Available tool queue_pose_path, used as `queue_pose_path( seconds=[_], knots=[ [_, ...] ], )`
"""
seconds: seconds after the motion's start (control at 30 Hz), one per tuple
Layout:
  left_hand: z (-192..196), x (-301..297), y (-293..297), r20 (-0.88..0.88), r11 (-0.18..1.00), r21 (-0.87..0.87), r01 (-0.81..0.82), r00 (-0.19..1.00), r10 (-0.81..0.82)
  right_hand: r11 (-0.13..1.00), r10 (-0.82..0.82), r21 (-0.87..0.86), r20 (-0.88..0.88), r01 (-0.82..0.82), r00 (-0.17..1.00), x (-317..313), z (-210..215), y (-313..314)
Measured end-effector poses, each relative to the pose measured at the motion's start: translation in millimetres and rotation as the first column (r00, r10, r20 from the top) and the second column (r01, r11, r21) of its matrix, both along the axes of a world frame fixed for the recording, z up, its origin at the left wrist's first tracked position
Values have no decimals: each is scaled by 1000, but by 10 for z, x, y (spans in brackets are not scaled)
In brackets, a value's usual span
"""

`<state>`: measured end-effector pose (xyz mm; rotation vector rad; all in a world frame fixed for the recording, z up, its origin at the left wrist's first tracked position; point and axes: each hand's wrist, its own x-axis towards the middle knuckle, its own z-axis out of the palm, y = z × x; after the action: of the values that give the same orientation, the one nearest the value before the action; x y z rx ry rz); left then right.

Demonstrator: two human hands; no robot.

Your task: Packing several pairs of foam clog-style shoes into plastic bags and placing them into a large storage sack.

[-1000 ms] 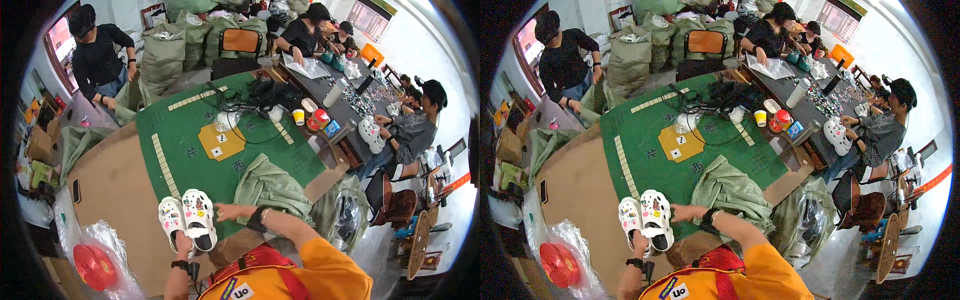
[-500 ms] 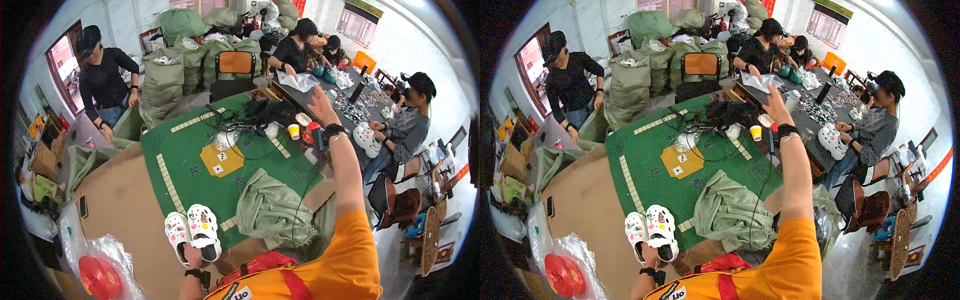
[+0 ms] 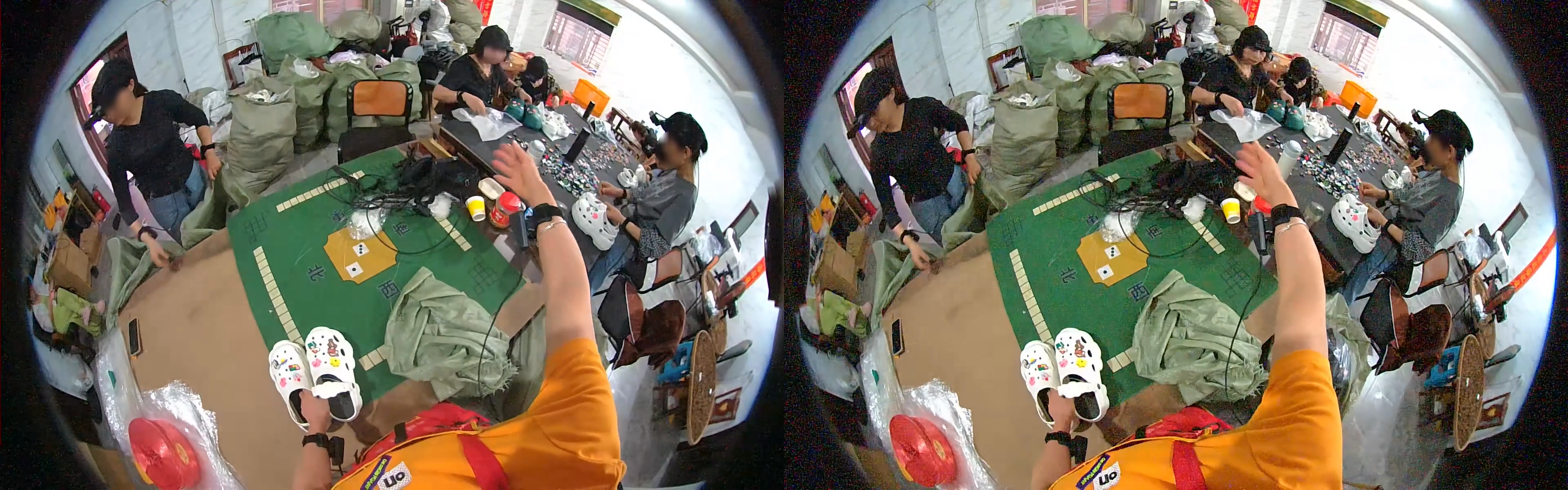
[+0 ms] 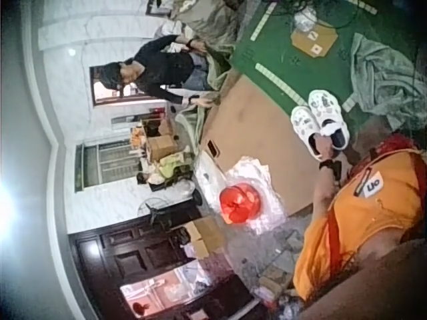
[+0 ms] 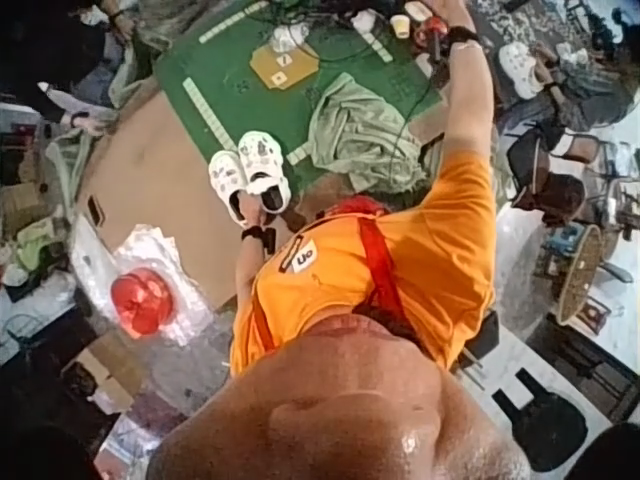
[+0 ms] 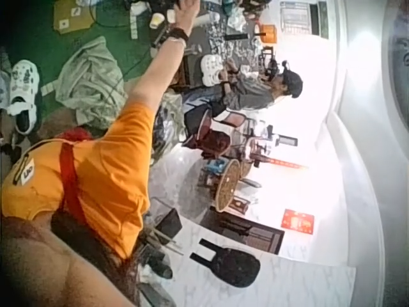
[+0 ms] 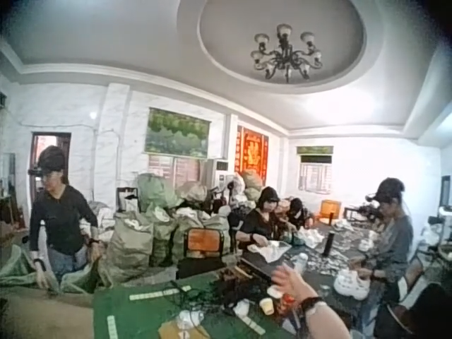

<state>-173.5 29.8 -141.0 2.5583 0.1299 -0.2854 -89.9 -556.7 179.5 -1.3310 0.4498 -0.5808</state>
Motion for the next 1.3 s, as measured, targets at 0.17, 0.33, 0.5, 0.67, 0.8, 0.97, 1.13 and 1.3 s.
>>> queue_pose_path(
  seconds=[0.17,0.33,0.5,0.67,0.8,0.97,1.13,1.3],
  knots=[
    [91,-15,-42,12,999,23,-30,999,29,990,143,16,-166,-142,976,63,-75,168],
    [18,-26,14,-7,999,-29,-44,999,44,991,119,87,-230,-102,966,144,-353,283],
    [137,-14,-54,44,1000,16,-19,999,19,974,213,146,-330,-173,920,101,-810,396],
    [158,-30,-34,60,1000,-10,13,998,-12,956,283,186,-400,-224,872,-50,-1357,558],
    [179,-43,-47,51,1000,-18,-12,999,13,949,280,264,-444,-174,851,-132,-1604,708],
    [89,-20,-15,85,1000,-9,24,996,-23,956,244,268,-485,-122,840,-184,-1718,694],
    [72,-15,-15,86,1000,-8,15,996,-14,945,287,280,-475,-166,832,-231,-1680,677],
    [-52,-47,46,111,999,-48,14,994,-9,945,271,296,-464,-141,843,-249,-1705,713]
  ],
)
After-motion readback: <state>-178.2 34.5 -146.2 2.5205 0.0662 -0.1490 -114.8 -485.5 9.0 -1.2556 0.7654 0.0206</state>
